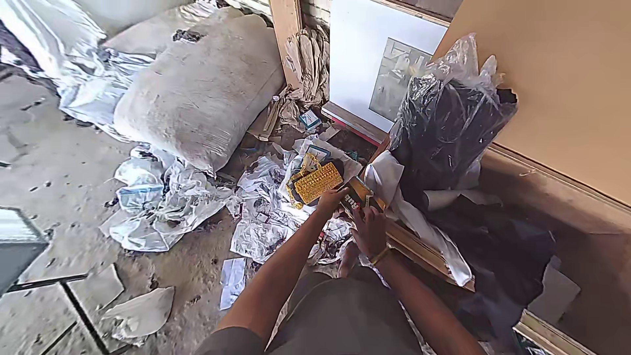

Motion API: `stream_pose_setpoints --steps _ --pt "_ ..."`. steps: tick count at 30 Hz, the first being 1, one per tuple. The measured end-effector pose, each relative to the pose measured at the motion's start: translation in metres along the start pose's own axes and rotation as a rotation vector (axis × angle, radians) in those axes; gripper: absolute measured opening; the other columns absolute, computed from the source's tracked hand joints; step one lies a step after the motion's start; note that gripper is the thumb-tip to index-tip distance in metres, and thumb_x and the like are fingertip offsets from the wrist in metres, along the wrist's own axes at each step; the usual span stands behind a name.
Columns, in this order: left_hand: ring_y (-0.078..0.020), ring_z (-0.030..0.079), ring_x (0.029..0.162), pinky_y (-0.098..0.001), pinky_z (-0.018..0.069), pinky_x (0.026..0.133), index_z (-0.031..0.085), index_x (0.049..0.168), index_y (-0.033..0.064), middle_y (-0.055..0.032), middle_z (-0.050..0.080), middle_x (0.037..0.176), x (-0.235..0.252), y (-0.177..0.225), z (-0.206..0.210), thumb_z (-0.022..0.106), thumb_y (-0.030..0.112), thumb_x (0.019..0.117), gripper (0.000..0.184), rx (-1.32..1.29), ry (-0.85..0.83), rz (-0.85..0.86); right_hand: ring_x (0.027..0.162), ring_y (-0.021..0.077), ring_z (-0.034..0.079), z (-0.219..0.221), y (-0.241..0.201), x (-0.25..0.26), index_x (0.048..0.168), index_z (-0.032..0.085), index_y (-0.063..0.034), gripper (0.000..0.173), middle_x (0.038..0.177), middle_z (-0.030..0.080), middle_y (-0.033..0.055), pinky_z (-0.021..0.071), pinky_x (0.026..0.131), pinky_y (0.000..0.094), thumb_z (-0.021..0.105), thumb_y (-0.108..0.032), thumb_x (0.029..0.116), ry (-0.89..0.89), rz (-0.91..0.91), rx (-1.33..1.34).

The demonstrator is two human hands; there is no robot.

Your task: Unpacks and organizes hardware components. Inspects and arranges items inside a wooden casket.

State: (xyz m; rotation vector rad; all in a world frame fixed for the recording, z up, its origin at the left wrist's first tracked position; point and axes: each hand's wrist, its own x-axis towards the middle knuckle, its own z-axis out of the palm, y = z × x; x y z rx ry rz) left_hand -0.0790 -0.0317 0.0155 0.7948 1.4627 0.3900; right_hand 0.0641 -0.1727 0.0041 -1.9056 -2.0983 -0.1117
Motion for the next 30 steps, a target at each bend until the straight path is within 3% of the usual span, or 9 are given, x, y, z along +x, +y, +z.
stream_pose_setpoints --steps 4,8,12,14,18,21,24,28,30 --pt "-0.0254 0.071 0.070 -0.0427 0.0612 0.068 0.066 0.113 -0.0036 -0.0178 0.071 0.091 -0.001 -0.005 0.000 0.065 0.048 0.1001 0.053 0.010 -0.008 0.017 0.136 0.0515 0.046 -0.012 0.000 0.010 0.126 0.072 -0.0185 0.076 0.141 0.058 0.0251 0.0399 0.104 0.0704 0.080 -0.066 0.0673 -0.076 0.091 0.115" --pt "-0.0294 0.071 0.080 -0.0478 0.0612 0.075 0.065 0.118 -0.0012 -0.0207 0.070 0.100 -0.011 -0.001 0.010 0.068 0.043 0.0996 0.048 0.001 0.056 0.037 0.151 0.0549 0.018 -0.024 0.003 0.049 0.156 0.045 -0.0221 0.121 0.163 0.027 0.0300 0.0236 0.111 0.0764 0.078 -0.079 0.0553 -0.319 0.229 0.083" --pt "-0.0290 0.070 0.085 -0.0469 0.0597 0.078 0.063 0.128 0.0003 -0.0208 0.070 0.107 -0.016 -0.009 0.020 0.065 0.039 0.1020 0.047 -0.128 -0.006 -0.011 0.152 0.0513 0.017 -0.022 0.020 0.076 0.161 0.033 -0.0278 0.128 0.166 0.018 0.0283 0.0251 0.109 0.0769 0.080 -0.077 0.0528 -0.510 0.279 0.047" --pt "-0.0283 0.070 0.081 -0.0456 0.0601 0.073 0.061 0.130 0.0006 -0.0208 0.070 0.105 -0.015 -0.015 0.019 0.065 0.036 0.1027 0.045 -0.212 -0.036 -0.007 0.150 0.0496 0.023 -0.021 0.026 0.081 0.162 0.030 -0.0305 0.127 0.166 0.020 0.0269 0.0297 0.107 0.0754 0.078 -0.076 0.0543 -0.574 0.258 0.035" --pt "-0.0279 0.071 0.079 -0.0448 0.0609 0.071 0.061 0.129 -0.0013 -0.0203 0.071 0.102 -0.015 -0.015 0.015 0.065 0.034 0.1027 0.044 -0.227 -0.081 -0.016 0.139 0.0477 0.040 -0.029 0.033 0.084 0.161 0.034 -0.0285 0.123 0.157 0.038 0.0257 0.0358 0.103 0.0715 0.078 -0.074 0.0557 -0.582 0.209 0.023" --pt "-0.0357 0.072 0.093 -0.0528 0.0607 0.080 0.058 0.133 0.0003 -0.0243 0.069 0.114 -0.020 -0.004 0.011 0.065 0.042 0.1016 0.053 -0.186 -0.079 -0.089 0.134 0.0472 0.046 -0.033 0.031 0.084 0.156 0.043 -0.0256 0.117 0.152 0.044 0.0270 0.0374 0.103 0.0685 0.079 -0.072 0.0552 -0.504 0.190 0.051" --pt "-0.0415 0.068 0.103 -0.0599 0.0577 0.083 0.055 0.138 0.0028 -0.0265 0.065 0.122 -0.033 0.008 0.011 0.062 0.060 0.0973 0.070 -0.147 -0.087 -0.113 0.131 0.0470 0.048 -0.052 0.029 0.090 0.156 0.045 -0.0248 0.115 0.149 0.047 0.0270 0.0388 0.102 0.0675 0.079 -0.071 0.0559 -0.420 0.176 0.061" --pt "-0.0472 0.054 0.131 -0.0706 0.0490 0.095 0.040 0.155 0.0155 -0.0241 0.050 0.151 -0.051 0.009 0.013 0.033 0.080 0.0963 0.088 -0.229 -0.151 -0.077 0.131 0.0493 0.050 -0.100 0.042 0.095 0.151 0.052 -0.0157 0.106 0.144 0.051 0.0300 0.0380 0.103 0.0698 0.082 -0.063 0.0605 -0.150 0.264 0.123" --pt "-0.0463 0.051 0.136 -0.0697 0.0473 0.098 0.038 0.157 0.0174 -0.0238 0.046 0.155 -0.052 0.003 0.014 0.034 0.083 0.0937 0.091 -0.307 -0.119 -0.121 0.128 0.0441 0.055 -0.121 0.060 0.089 0.144 0.056 -0.0056 0.100 0.137 0.059 0.0264 0.0436 0.103 0.0653 0.081 -0.062 0.0657 0.069 0.397 0.255"
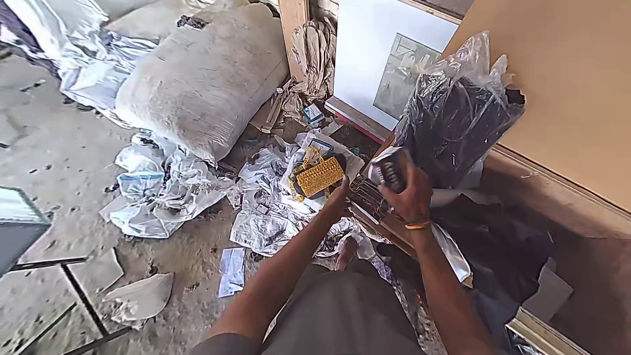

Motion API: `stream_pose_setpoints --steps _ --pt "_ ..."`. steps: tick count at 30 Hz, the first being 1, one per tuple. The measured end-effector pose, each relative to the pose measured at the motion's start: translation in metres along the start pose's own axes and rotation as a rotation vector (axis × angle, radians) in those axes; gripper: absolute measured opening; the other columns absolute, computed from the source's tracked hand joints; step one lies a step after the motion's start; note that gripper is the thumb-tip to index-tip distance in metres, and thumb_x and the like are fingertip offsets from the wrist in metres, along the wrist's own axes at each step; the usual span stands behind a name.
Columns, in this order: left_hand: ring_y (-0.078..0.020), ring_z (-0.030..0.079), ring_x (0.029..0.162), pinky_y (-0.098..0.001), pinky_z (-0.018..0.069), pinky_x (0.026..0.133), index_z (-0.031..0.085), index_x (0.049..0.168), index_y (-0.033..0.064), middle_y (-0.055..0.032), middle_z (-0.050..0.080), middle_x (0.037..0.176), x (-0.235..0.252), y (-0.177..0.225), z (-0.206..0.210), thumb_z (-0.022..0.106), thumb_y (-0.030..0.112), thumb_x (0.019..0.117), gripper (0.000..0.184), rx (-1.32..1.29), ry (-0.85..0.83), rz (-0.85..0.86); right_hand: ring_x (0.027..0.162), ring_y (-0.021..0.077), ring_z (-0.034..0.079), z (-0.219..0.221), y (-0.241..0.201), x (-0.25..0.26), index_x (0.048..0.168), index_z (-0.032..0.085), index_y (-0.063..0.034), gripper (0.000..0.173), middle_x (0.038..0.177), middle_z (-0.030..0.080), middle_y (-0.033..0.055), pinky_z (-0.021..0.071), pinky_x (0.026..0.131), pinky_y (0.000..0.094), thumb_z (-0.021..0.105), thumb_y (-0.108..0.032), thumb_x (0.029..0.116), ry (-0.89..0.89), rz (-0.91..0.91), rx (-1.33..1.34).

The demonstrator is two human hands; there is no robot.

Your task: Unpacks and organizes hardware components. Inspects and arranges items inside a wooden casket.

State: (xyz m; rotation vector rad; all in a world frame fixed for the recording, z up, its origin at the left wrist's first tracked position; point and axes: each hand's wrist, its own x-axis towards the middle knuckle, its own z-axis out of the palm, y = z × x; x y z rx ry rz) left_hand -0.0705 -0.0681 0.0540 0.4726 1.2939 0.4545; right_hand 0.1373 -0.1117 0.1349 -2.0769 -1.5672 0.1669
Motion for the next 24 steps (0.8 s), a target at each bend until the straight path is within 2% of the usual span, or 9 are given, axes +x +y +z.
stream_pose_setpoints --steps 3,5,7,9,13,15,19,22,24 --pt "-0.0446 0.058 0.127 -0.0632 0.0530 0.096 0.040 0.153 0.0110 -0.0270 0.052 0.147 0.006 -0.008 -0.004 0.050 0.071 0.0974 0.082 0.001 0.013 -0.024 0.120 0.0359 0.061 -0.023 0.037 -0.014 0.142 0.052 0.0038 0.098 0.128 0.064 0.0242 0.0488 0.103 0.0563 0.082 -0.056 0.0702 0.255 0.134 0.282" --pt "-0.0407 0.067 0.112 -0.0559 0.0577 0.088 0.040 0.149 0.0068 -0.0273 0.061 0.133 0.013 -0.016 -0.006 0.059 0.058 0.0999 0.073 0.026 0.009 -0.004 0.122 0.0405 0.058 -0.030 0.054 -0.043 0.144 0.049 0.0071 0.105 0.131 0.061 0.0280 0.0453 0.105 0.0587 0.080 -0.060 0.0699 0.302 0.152 0.217" --pt "-0.0378 0.071 0.103 -0.0522 0.0599 0.083 0.038 0.148 0.0038 -0.0268 0.065 0.124 0.016 -0.026 -0.006 0.065 0.047 0.1003 0.070 0.083 0.026 0.033 0.123 0.0460 0.057 -0.030 0.062 -0.082 0.141 0.052 0.0077 0.107 0.132 0.060 0.0314 0.0441 0.105 0.0629 0.076 -0.067 0.0683 0.244 0.109 0.057" --pt "-0.0363 0.072 0.101 -0.0513 0.0604 0.083 0.039 0.148 0.0024 -0.0259 0.066 0.122 0.015 -0.040 -0.008 0.066 0.045 0.1000 0.070 0.218 0.036 0.068 0.124 0.0485 0.056 -0.020 0.070 -0.131 0.143 0.052 0.0034 0.109 0.135 0.057 0.0325 0.0446 0.103 0.0662 0.077 -0.070 0.0659 0.131 0.060 -0.042" --pt "-0.0375 0.070 0.104 -0.0527 0.0588 0.086 0.047 0.144 0.0000 -0.0266 0.066 0.125 0.012 -0.067 -0.009 0.049 0.062 0.1025 0.075 0.248 0.016 -0.019 0.119 0.0480 0.058 0.011 0.106 -0.232 0.142 0.057 -0.0027 0.112 0.134 0.058 0.0319 0.0456 0.098 0.0664 0.074 -0.077 0.0605 0.054 0.012 -0.115" --pt "-0.0369 0.071 0.104 -0.0522 0.0588 0.086 0.050 0.142 -0.0005 -0.0262 0.066 0.124 0.010 -0.074 -0.006 0.048 0.064 0.1025 0.075 0.195 0.023 -0.057 0.120 0.0492 0.057 0.018 0.125 -0.268 0.141 0.058 -0.0022 0.112 0.136 0.057 0.0322 0.0453 0.097 0.0665 0.072 -0.078 0.0596 0.008 0.069 -0.122" --pt "-0.0305 0.071 0.098 -0.0462 0.0594 0.083 0.056 0.136 -0.0001 -0.0218 0.068 0.119 0.005 -0.077 0.001 0.059 0.039 0.1053 0.050 0.322 0.004 0.037 0.121 0.0520 0.056 0.016 0.153 -0.296 0.142 0.058 -0.0008 0.114 0.139 0.055 0.0322 0.0442 0.097 0.0686 0.076 -0.074 0.0558 -0.095 0.232 -0.116" --pt "-0.0248 0.072 0.090 -0.0421 0.0608 0.081 0.064 0.124 -0.0011 -0.0176 0.071 0.109 -0.003 -0.073 0.009 0.061 0.030 0.1046 0.037 0.461 0.000 0.140 0.124 0.0524 0.055 0.009 0.161 -0.298 0.144 0.058 -0.0049 0.111 0.141 0.055 0.0315 0.0438 0.099 0.0688 0.081 -0.069 0.0562 -0.229 0.281 -0.076" --pt "-0.0226 0.074 0.084 -0.0397 0.0622 0.077 0.066 0.119 -0.0015 -0.0153 0.073 0.102 -0.010 -0.069 0.016 0.060 0.025 0.1049 0.031 0.454 -0.004 0.188 0.124 0.0479 0.057 0.009 0.171 -0.297 0.145 0.057 -0.0060 0.110 0.139 0.057 0.0284 0.0462 0.100 0.0648 0.081 -0.070 0.0577 -0.397 0.359 -0.068"
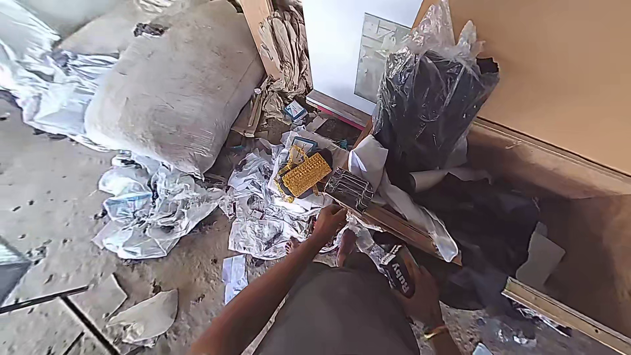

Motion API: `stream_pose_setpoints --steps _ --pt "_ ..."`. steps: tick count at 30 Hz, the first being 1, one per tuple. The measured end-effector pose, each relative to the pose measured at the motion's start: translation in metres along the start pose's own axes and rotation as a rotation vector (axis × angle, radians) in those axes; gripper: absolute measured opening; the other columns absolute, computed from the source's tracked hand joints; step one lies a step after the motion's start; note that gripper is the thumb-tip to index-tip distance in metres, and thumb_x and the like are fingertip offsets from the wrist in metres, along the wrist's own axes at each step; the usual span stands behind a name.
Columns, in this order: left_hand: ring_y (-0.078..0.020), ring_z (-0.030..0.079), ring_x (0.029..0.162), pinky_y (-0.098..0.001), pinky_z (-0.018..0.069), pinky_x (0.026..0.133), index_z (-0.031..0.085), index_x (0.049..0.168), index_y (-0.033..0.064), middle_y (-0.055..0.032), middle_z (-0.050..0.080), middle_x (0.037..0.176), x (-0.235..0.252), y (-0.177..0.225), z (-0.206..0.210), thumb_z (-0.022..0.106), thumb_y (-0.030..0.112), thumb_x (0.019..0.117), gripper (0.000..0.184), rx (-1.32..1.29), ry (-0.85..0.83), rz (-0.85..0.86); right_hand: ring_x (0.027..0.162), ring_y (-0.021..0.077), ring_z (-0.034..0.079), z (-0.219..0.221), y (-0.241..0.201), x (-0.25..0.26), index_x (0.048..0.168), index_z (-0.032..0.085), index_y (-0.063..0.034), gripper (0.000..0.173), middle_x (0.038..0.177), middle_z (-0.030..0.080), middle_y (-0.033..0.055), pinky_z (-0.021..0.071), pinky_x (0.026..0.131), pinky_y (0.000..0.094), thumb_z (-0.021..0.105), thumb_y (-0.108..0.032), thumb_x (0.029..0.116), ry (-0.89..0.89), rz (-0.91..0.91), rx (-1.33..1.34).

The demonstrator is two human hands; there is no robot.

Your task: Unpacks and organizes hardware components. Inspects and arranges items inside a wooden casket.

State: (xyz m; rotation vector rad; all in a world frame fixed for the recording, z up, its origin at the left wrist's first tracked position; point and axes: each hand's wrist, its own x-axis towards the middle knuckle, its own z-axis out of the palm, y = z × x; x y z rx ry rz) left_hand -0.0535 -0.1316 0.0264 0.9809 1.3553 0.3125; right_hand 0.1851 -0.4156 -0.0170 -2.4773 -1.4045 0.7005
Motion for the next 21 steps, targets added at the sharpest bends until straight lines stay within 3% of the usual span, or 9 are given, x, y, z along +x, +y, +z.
stream_pose_setpoints --steps 3,5,7,8,11,14,16,19,21 --pt "-0.0235 0.075 0.080 -0.0393 0.0638 0.073 0.065 0.118 -0.0040 -0.0161 0.074 0.097 -0.006 0.015 0.008 0.060 0.017 0.1050 0.026 -0.109 0.019 0.026 0.124 0.0368 0.061 -0.004 0.017 0.010 0.150 0.049 -0.0089 0.102 0.134 0.064 0.0203 0.0475 0.106 0.0578 0.083 -0.064 0.0712 -0.456 0.310 0.067" --pt "-0.0250 0.075 0.082 -0.0405 0.0643 0.075 0.064 0.120 -0.0050 -0.0176 0.074 0.099 -0.008 0.026 0.012 0.060 0.014 0.1044 0.025 -0.100 0.033 0.072 0.122 0.0390 0.062 0.007 0.044 0.007 0.143 0.054 -0.0044 0.083 0.129 0.066 0.0238 0.0463 0.105 0.0601 0.076 -0.059 0.0848 -0.697 0.481 0.159" --pt "-0.0193 0.075 0.097 -0.0377 0.0620 0.089 0.067 0.123 0.0008 -0.0115 0.075 0.110 -0.005 0.039 0.008 0.058 0.016 0.1038 0.026 0.277 0.060 0.257 0.124 0.0403 0.061 0.017 0.071 -0.008 0.135 0.061 -0.0010 0.073 0.129 0.066 0.0252 0.0439 0.107 0.0614 0.068 -0.059 0.0913 -0.809 0.547 0.119" --pt "-0.0201 0.071 0.110 -0.0410 0.0562 0.099 0.068 0.127 0.0052 -0.0098 0.073 0.121 -0.004 0.049 0.004 0.055 0.018 0.1047 0.029 0.530 0.079 0.363 0.125 0.0400 0.061 0.023 0.084 -0.018 0.135 0.063 -0.0032 0.076 0.130 0.066 0.0238 0.0445 0.106 0.0624 0.068 -0.064 0.0893 -0.834 0.569 0.037" --pt "-0.0280 0.063 0.124 -0.0489 0.0527 0.102 0.068 0.130 0.0149 -0.0096 0.064 0.138 0.014 0.071 -0.005 0.055 0.018 0.1029 0.030 1.007 0.124 0.571 0.121 0.0411 0.063 0.050 0.124 -0.052 0.135 0.062 -0.0052 0.091 0.128 0.067 0.0235 0.0476 0.101 0.0662 0.068 -0.077 0.0786 -0.876 0.617 -0.139" --pt "-0.0338 0.051 0.139 -0.0537 0.0445 0.111 0.059 0.142 0.0133 -0.0124 0.052 0.152 0.036 0.092 -0.008 0.053 0.020 0.1044 0.039 1.261 -0.008 0.554 0.121 0.0400 0.064 0.055 0.127 -0.064 0.129 0.066 -0.0033 0.088 0.127 0.068 0.0228 0.0473 0.101 0.0656 0.061 -0.078 0.0828 -0.940 0.615 -0.121" --pt "-0.0368 0.051 0.139 -0.0568 0.0427 0.112 0.057 0.144 0.0126 -0.0152 0.052 0.152 0.048 0.097 -0.008 0.050 0.013 0.1039 0.041 1.379 -0.083 0.565 0.116 0.0388 0.066 0.058 0.118 -0.065 0.123 0.069 -0.0035 0.084 0.121 0.070 0.0215 0.0490 0.099 0.0646 0.060 -0.077 0.0842 -0.909 0.611 -0.043" --pt "-0.0383 0.051 0.137 -0.0578 0.0390 0.115 0.059 0.138 0.0109 -0.0172 0.056 0.145 0.055 0.096 -0.008 0.047 0.008 0.1035 0.037 1.451 -0.105 0.644 0.120 0.0381 0.064 0.050 0.091 -0.052 0.135 0.062 -0.0075 0.079 0.126 0.069 0.0201 0.0482 0.101 0.0632 0.061 -0.071 0.0879 -0.857 0.610 0.042" --pt "-0.0367 0.048 0.141 -0.0570 0.0366 0.117 0.056 0.142 0.0102 -0.0159 0.054 0.149 0.054 0.088 -0.011 0.043 0.008 0.1054 0.039 1.461 -0.111 0.706 0.124 0.0387 0.062 0.043 0.076 -0.041 0.141 0.058 -0.0091 0.073 0.132 0.066 0.0204 0.0463 0.104 0.0636 0.060 -0.064 0.0918 -0.835 0.597 0.045"
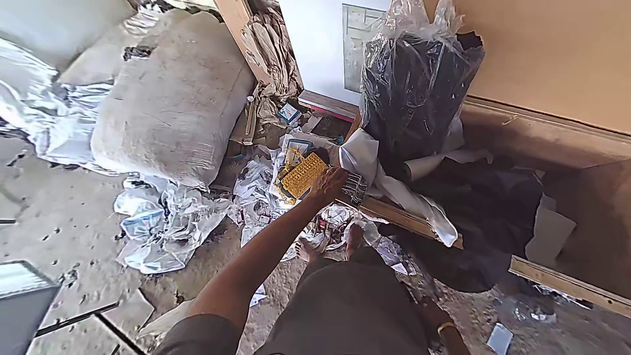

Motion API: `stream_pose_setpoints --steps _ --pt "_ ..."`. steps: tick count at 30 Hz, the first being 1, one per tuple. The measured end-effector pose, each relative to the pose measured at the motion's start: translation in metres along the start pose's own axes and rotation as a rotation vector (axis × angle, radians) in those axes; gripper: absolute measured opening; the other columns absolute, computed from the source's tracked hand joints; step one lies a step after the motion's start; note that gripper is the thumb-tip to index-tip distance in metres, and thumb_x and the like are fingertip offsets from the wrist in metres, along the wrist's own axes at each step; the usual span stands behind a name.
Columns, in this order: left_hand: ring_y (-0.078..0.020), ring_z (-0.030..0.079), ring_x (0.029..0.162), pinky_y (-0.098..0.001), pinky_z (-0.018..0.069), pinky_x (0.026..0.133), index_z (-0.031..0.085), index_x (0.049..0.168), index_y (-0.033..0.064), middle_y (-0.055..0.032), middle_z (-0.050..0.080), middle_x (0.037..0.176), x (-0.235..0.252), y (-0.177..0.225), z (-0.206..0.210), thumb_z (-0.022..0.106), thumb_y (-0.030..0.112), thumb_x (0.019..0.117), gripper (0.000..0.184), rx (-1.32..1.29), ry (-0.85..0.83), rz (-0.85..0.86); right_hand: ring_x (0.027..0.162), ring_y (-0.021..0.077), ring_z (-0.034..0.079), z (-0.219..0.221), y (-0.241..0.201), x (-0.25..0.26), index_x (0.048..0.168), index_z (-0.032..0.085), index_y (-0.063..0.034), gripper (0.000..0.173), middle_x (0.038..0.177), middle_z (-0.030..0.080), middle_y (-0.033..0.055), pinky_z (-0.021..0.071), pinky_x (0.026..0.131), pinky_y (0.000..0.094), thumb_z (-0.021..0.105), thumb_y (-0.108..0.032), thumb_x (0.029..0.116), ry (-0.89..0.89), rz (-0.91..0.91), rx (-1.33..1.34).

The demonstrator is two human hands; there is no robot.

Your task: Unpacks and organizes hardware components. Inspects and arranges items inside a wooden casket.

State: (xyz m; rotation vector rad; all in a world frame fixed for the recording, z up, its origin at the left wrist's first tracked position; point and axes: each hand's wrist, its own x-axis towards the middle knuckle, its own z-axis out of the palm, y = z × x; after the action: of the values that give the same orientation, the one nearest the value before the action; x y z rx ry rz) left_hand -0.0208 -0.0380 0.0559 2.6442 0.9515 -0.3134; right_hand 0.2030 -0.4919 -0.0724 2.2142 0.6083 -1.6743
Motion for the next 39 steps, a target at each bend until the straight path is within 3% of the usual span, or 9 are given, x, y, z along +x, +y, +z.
stream_pose_setpoints --steps 3,10,16,24,28,31,34,37,39 --pt "-0.0364 0.045 0.144 -0.0571 0.0374 0.117 0.054 0.146 0.0111 -0.0153 0.050 0.154 -0.009 0.002 0.006 0.040 0.009 0.1074 0.041 0.012 0.016 0.000 0.126 0.0404 0.061 -0.013 -0.017 -0.008 0.142 0.058 -0.0073 0.072 0.133 0.065 0.0217 0.0446 0.105 0.0647 0.062 -0.060 0.0930 0.030 -0.014 0.020" --pt "-0.0367 0.054 0.136 -0.0569 0.0423 0.112 0.061 0.137 0.0081 -0.0166 0.059 0.142 -0.013 0.004 0.015 0.039 0.011 0.1083 0.036 0.012 0.080 0.043 0.123 0.0408 0.062 -0.025 -0.010 0.000 0.140 0.059 -0.0072 0.085 0.130 0.067 0.0223 0.0461 0.104 0.0640 0.073 -0.067 0.0813 0.133 0.049 0.138" --pt "-0.0391 0.054 0.133 -0.0585 0.0363 0.117 0.062 0.128 0.0008 -0.0207 0.059 0.138 0.004 0.022 -0.011 0.046 0.001 0.1026 0.030 0.070 -0.103 -0.059 0.119 0.0381 0.065 -0.019 0.001 0.011 0.133 0.066 -0.0097 0.076 0.124 0.070 0.0190 0.0472 0.102 0.0642 0.071 -0.067 0.0827 0.119 0.004 0.193" --pt "-0.0339 0.056 0.132 -0.0580 0.0334 0.117 0.067 0.127 0.0082 -0.0144 0.063 0.136 -0.003 0.011 -0.029 0.062 0.016 0.0975 0.030 -0.021 -0.061 -0.011 0.111 0.0387 0.067 -0.002 0.019 0.034 0.122 0.069 -0.0035 0.080 0.117 0.071 0.0216 0.0502 0.096 0.0641 0.069 -0.072 0.0815 0.089 0.021 0.251" --pt "-0.0303 0.057 0.132 -0.0551 0.0354 0.116 0.068 0.127 0.0114 -0.0107 0.064 0.137 -0.019 0.008 -0.046 0.064 0.016 0.0943 0.033 -0.084 0.085 -0.017 0.115 0.0397 0.065 -0.002 0.023 0.032 0.129 0.065 -0.0012 0.086 0.122 0.069 0.0233 0.0490 0.099 0.0633 0.072 -0.071 0.0795 0.085 0.053 0.293" --pt "-0.0286 0.061 0.127 -0.0534 0.0435 0.112 0.071 0.122 0.0121 -0.0110 0.067 0.132 -0.039 0.004 -0.056 0.069 0.018 0.0908 0.032 -0.266 0.297 -0.080 0.114 0.0402 0.065 0.001 0.027 0.035 0.128 0.065 0.0002 0.084 0.121 0.069 0.0244 0.0495 0.099 0.0629 0.075 -0.068 0.0787 0.108 0.064 0.321" --pt "-0.0234 0.066 0.113 -0.0443 0.0538 0.101 0.070 0.116 0.0031 -0.0138 0.069 0.120 -0.058 0.001 -0.057 0.078 0.019 0.0852 0.035 -0.608 0.535 -0.151 0.114 0.0399 0.065 0.002 0.030 0.038 0.128 0.064 0.0007 0.084 0.121 0.069 0.0242 0.0495 0.099 0.0625 0.075 -0.067 0.0790 0.112 0.083 0.337" --pt "-0.0209 0.069 0.105 -0.0395 0.0601 0.092 0.054 0.132 -0.0071 -0.0144 0.069 0.118 -0.077 0.006 -0.042 0.078 0.015 0.0831 0.058 -1.192 0.597 -0.252 0.116 0.0390 0.065 0.002 0.026 0.037 0.128 0.065 -0.0009 0.084 0.122 0.069 0.0231 0.0496 0.099 0.0628 0.075 -0.068 0.0776 0.110 0.094 0.336" --pt "-0.0255 0.071 0.099 -0.0458 0.0626 0.085 0.044 0.137 -0.0018 -0.0137 0.069 0.113 -0.087 0.019 -0.028 0.065 0.003 0.0930 0.049 -1.571 0.582 -0.333 0.118 0.0384 0.064 -0.001 0.014 0.027 0.128 0.066 -0.0019 0.081 0.124 0.069 0.0227 0.0487 0.102 0.0616 0.074 -0.066 0.0804 0.104 0.068 0.337"
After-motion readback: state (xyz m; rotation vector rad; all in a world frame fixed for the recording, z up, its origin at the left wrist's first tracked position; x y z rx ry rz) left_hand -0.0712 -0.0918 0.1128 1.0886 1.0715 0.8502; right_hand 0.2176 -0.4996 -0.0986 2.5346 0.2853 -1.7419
